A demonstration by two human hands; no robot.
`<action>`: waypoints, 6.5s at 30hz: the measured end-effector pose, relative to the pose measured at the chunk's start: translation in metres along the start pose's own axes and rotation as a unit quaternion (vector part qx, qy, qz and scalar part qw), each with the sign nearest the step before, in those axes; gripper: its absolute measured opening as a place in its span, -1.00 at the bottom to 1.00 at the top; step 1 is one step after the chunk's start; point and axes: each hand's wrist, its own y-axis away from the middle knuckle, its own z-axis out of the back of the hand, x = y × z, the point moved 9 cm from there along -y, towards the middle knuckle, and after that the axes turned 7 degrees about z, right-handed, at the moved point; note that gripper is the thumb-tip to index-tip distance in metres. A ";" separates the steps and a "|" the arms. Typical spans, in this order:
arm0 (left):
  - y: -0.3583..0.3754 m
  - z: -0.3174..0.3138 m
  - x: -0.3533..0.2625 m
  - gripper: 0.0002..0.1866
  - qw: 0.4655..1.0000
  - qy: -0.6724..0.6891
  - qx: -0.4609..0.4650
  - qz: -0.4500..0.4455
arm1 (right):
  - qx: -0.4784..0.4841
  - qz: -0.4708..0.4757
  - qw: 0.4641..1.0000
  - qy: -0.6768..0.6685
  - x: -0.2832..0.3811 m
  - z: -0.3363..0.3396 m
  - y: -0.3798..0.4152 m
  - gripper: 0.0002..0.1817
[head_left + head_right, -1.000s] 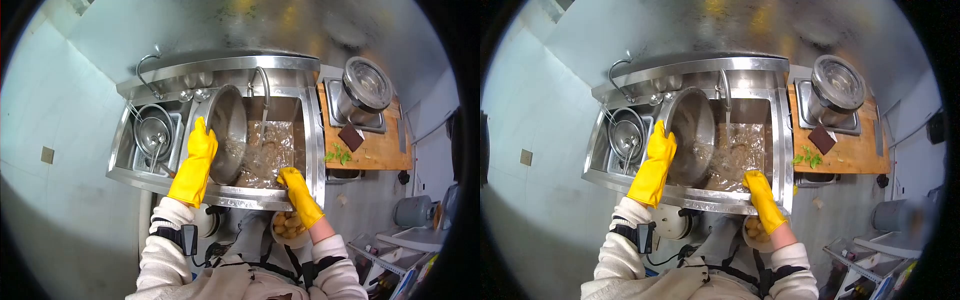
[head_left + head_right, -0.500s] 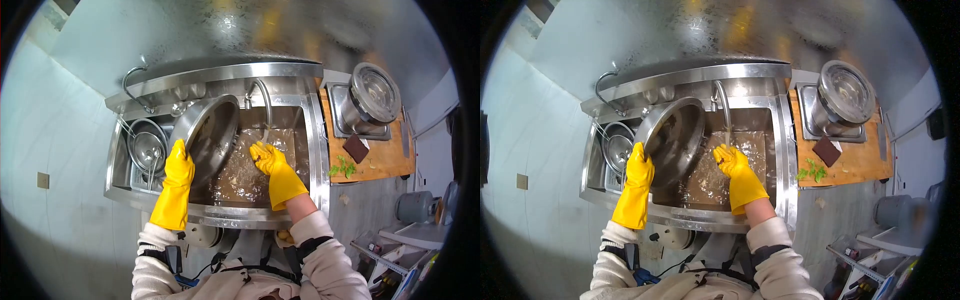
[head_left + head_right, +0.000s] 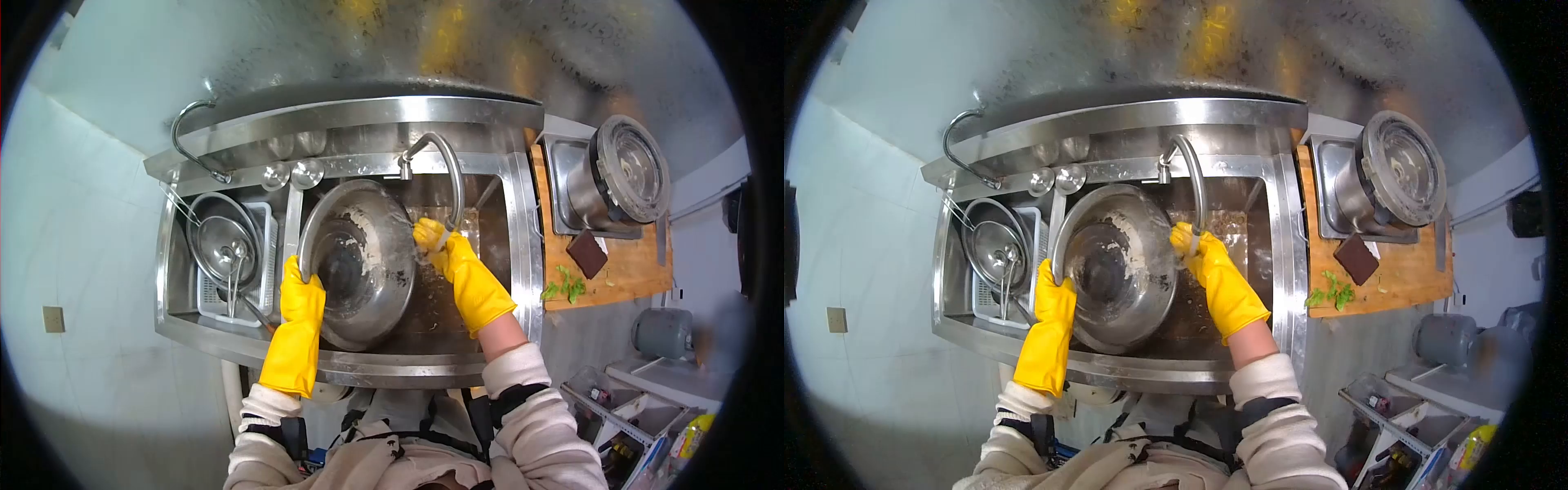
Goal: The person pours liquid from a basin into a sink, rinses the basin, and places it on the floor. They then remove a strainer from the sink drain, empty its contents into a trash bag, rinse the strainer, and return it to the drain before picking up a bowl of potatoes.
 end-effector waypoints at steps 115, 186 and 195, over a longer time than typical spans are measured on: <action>0.057 0.055 -0.043 -0.83 0.974 0.035 -0.048 -0.217 | -0.194 0.004 0.960 -0.202 -0.025 0.022 0.049 -0.64; -0.048 0.100 -0.050 -0.76 0.996 0.050 -0.073 0.026 | 0.286 0.057 0.269 0.918 -0.182 0.114 -0.074 -0.77; -0.039 0.114 -0.032 -0.73 0.990 0.029 -0.124 0.066 | 0.145 0.062 0.405 0.901 -0.159 0.071 -0.096 -0.80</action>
